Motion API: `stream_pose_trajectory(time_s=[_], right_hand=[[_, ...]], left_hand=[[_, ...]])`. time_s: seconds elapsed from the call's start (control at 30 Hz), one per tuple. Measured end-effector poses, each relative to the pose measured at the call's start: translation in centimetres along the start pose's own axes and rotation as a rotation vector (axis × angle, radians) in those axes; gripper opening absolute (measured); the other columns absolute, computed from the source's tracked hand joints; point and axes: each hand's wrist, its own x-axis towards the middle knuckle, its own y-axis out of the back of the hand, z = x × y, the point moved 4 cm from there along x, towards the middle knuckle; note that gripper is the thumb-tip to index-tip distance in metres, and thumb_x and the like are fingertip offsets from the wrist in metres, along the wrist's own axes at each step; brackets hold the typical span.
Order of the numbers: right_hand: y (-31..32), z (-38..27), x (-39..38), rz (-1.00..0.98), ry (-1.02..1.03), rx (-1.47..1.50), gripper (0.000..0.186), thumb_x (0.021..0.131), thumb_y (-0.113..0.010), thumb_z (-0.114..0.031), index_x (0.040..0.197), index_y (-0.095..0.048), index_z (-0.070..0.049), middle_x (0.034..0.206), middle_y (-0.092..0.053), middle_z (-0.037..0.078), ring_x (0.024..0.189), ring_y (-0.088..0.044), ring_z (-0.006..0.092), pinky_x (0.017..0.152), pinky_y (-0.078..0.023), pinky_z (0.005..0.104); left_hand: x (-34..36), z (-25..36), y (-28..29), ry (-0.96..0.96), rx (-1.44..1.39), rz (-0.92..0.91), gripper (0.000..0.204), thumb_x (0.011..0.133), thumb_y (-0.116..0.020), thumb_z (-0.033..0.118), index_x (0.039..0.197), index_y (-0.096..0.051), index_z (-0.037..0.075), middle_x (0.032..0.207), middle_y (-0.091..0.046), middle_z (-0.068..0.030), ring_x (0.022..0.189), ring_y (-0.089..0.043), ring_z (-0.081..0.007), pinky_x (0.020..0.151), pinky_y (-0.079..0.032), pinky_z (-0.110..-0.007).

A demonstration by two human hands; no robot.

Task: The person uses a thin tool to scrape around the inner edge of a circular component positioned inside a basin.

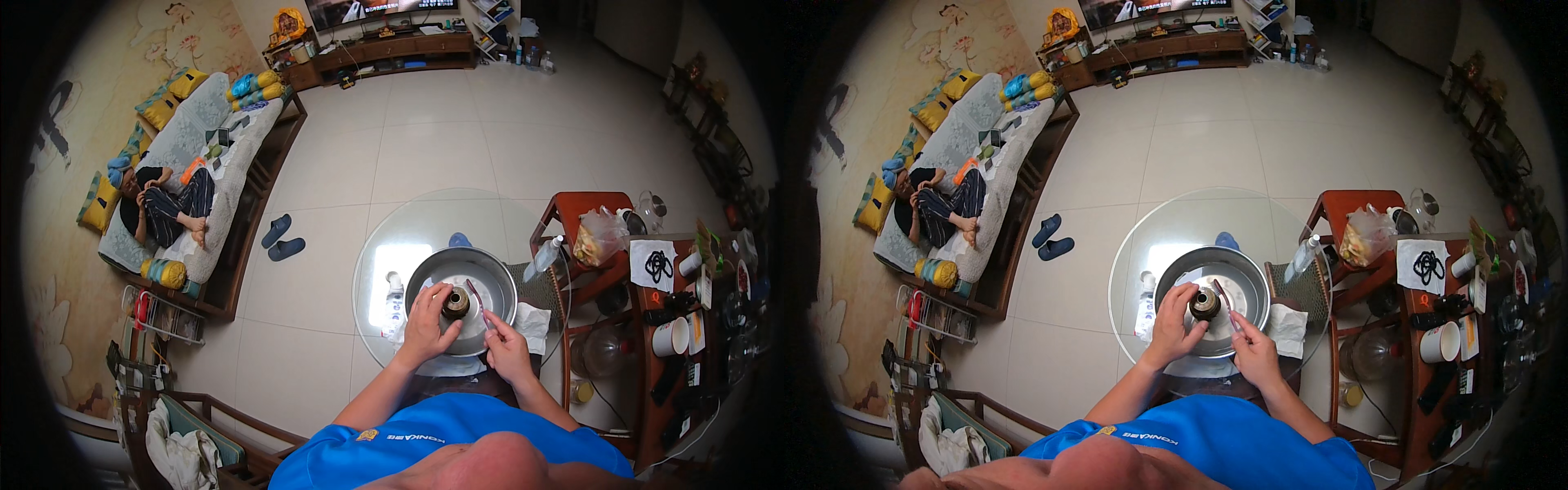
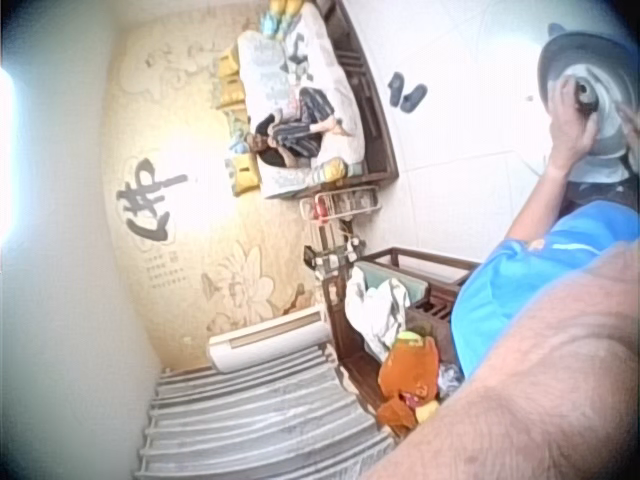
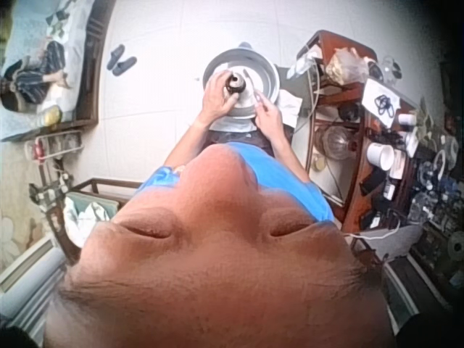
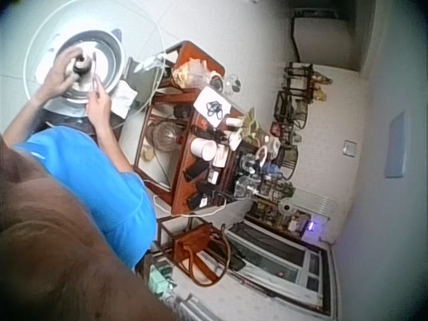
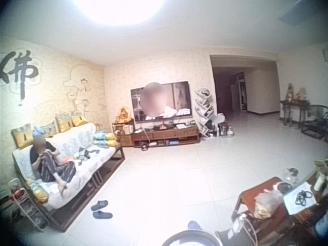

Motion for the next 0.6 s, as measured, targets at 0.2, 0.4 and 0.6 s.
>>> stream_pose_trajectory(time_s=[0.2,0.4,0.6], right_hand=[[0.1,0.4,0.2,0.003,-0.008,-0.1,0.043,0.104,-0.055,-0.009,0.147,-0.054,-0.008,0.079,-0.058,-0.002,0.05,-0.047,0.0033,0.045,-0.038,0.0226],[0.1,0.5,0.2,-0.033,0.015,-0.037,0.045,0.105,-0.052,-0.007,0.149,-0.05,-0.005,0.083,-0.057,0.0,0.048,-0.046,0.0033,0.043,-0.038,0.0211],[0.3,1.0,0.4,-0.02,-0.002,-0.024,0.046,0.105,-0.051,-0.007,0.151,-0.048,-0.005,0.085,-0.057,0.001,0.047,-0.045,0.0034,0.042,-0.037,0.0205]], left_hand=[[0.5,1.1,-0.1,-0.018,0.103,-0.055,0.075,0.073,-0.083,0.026,0.139,-0.053,0.005,0.137,-0.053,-0.0171,0.129,-0.053,-0.0368,0.116,-0.035,-0.057],[0.4,0.6,-0.3,-0.018,0.087,-0.043,0.072,0.072,-0.079,0.019,0.138,-0.054,0.005,0.137,-0.054,-0.0168,0.129,-0.053,-0.0365,0.116,-0.035,-0.056],[0.2,0.4,-0.4,0.002,0.08,-0.022,0.066,0.076,-0.073,0.016,0.138,-0.053,0.003,0.137,-0.053,-0.0176,0.128,-0.053,-0.0376,0.117,-0.035,-0.055]])
